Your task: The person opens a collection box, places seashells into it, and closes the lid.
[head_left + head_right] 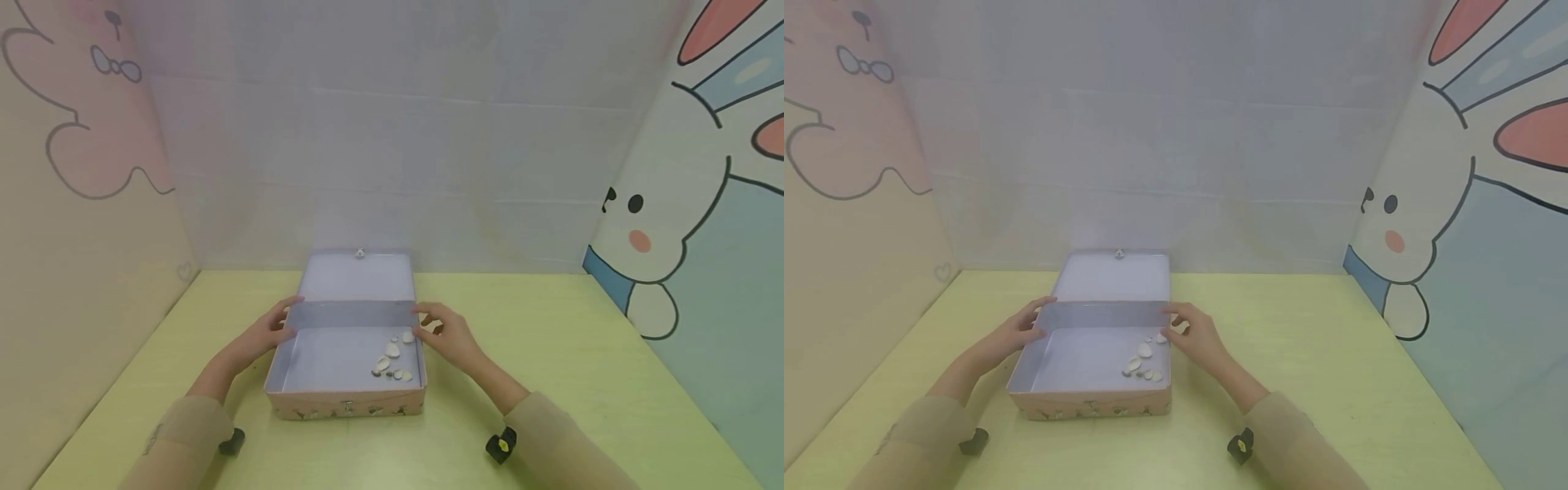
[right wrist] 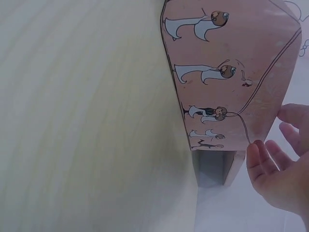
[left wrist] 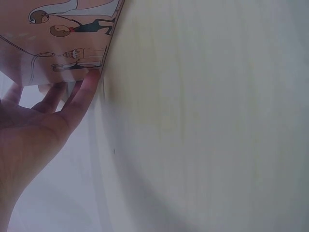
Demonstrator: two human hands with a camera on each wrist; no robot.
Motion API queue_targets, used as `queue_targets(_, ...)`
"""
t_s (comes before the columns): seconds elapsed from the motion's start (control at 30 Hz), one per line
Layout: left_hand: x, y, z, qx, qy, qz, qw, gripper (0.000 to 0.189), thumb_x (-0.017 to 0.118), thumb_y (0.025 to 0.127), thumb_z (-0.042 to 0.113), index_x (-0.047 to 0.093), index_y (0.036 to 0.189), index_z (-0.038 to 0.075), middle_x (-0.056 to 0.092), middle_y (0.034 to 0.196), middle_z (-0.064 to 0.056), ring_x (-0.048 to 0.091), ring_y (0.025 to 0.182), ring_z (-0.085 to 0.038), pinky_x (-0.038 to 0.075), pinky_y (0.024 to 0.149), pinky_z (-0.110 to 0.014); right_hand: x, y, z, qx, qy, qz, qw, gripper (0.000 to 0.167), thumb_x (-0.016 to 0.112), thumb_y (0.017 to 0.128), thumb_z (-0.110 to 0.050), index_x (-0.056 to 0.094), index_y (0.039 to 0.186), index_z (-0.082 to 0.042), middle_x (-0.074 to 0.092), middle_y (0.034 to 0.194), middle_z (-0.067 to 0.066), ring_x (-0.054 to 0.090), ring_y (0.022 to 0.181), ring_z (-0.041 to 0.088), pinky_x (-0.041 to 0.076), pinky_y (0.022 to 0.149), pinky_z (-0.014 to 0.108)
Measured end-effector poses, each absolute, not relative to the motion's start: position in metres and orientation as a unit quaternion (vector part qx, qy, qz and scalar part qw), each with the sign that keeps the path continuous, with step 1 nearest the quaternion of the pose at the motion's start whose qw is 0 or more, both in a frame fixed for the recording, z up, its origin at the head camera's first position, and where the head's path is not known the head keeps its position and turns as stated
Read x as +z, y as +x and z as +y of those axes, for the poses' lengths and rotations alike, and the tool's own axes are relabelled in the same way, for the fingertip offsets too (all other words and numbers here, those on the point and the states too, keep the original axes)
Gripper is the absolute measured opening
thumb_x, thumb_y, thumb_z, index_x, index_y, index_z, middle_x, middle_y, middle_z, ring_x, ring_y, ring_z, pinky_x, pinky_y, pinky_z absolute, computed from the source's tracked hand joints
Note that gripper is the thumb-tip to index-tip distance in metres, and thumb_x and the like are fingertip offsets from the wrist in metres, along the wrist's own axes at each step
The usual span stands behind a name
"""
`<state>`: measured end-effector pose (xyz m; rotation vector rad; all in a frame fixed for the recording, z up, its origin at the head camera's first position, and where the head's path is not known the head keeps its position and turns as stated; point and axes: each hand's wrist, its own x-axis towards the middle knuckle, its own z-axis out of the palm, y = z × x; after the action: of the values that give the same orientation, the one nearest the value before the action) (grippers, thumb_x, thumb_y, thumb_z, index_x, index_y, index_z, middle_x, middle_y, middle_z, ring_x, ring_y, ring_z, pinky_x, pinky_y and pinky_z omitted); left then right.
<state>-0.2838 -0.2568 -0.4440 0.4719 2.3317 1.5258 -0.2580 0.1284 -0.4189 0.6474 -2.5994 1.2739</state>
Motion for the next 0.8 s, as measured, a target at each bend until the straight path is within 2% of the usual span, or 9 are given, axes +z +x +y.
queue_targets(0.13, -0.445, -0.285, -0.257, 0.535, 0.163, 0.814, 0.157, 0.061, 0.049, 0.098, 0.020, 0.017, 0.149, 0.030, 0.015, 0.152, -0.026, 0.022, 0.136, -0.047, 0.032, 0.103, -0.061, -0.421, -0.259, 0.131, 0.444, 0.207, -0.870, 0.058, 0.047, 0.069, 0.086, -0.013, 0.054, 0.131, -0.012, 0.052, 0.133, 0.010, 0.062, 0.103, 0.029, 0.056, 0.077, 0.034)
queue_targets(0.27, -0.445, -0.284, -0.257, 0.534, 0.165, 0.814, 0.157, 0.061, 0.050, 0.098, 0.020, 0.017, 0.149, 0.030, 0.015, 0.152, -0.026, 0.022, 0.136, -0.047, 0.033, 0.102, -0.060, -0.423, -0.261, 0.133, 0.484, 0.178, -0.857, -0.015, 0.056, 0.066, 0.089, -0.019, 0.044, 0.140, -0.015, 0.042, 0.144, 0.012, 0.056, 0.116, 0.033, 0.054, 0.086, 0.039)
queue_targets(0.47, -0.446, -0.285, -0.258, 0.532, 0.163, 0.816, 0.156, 0.062, 0.051, 0.098, 0.022, 0.017, 0.149, 0.031, 0.014, 0.153, -0.024, 0.022, 0.137, -0.046, 0.033, 0.103, -0.060, -0.425, -0.263, 0.135, 0.547, 0.147, -0.816, -0.112, 0.063, 0.061, 0.093, -0.021, 0.031, 0.148, -0.014, 0.036, 0.147, 0.021, 0.046, 0.125, 0.038, 0.054, 0.085, 0.037)
queue_targets(0.67, -0.446, -0.287, -0.258, 0.530, 0.164, 0.817, 0.157, 0.065, 0.054, 0.096, 0.024, 0.017, 0.149, 0.031, 0.013, 0.153, -0.023, 0.022, 0.137, -0.046, 0.032, 0.103, -0.060, -0.429, -0.263, 0.136, 0.570, 0.150, -0.796, -0.140, 0.064, 0.058, 0.095, -0.022, 0.025, 0.150, -0.016, 0.030, 0.150, 0.021, 0.044, 0.127, 0.039, 0.055, 0.082, 0.040)
queue_targets(0.8, -0.445, -0.289, -0.259, 0.528, 0.154, 0.820, 0.157, 0.072, 0.059, 0.094, 0.028, 0.014, 0.150, 0.032, 0.020, 0.151, -0.024, 0.030, 0.134, -0.044, 0.038, 0.101, -0.056, -0.432, -0.264, 0.136, 0.581, 0.147, -0.787, -0.146, 0.064, 0.057, 0.095, -0.024, 0.024, 0.150, -0.020, 0.028, 0.151, 0.020, 0.042, 0.128, 0.040, 0.055, 0.081, 0.042)
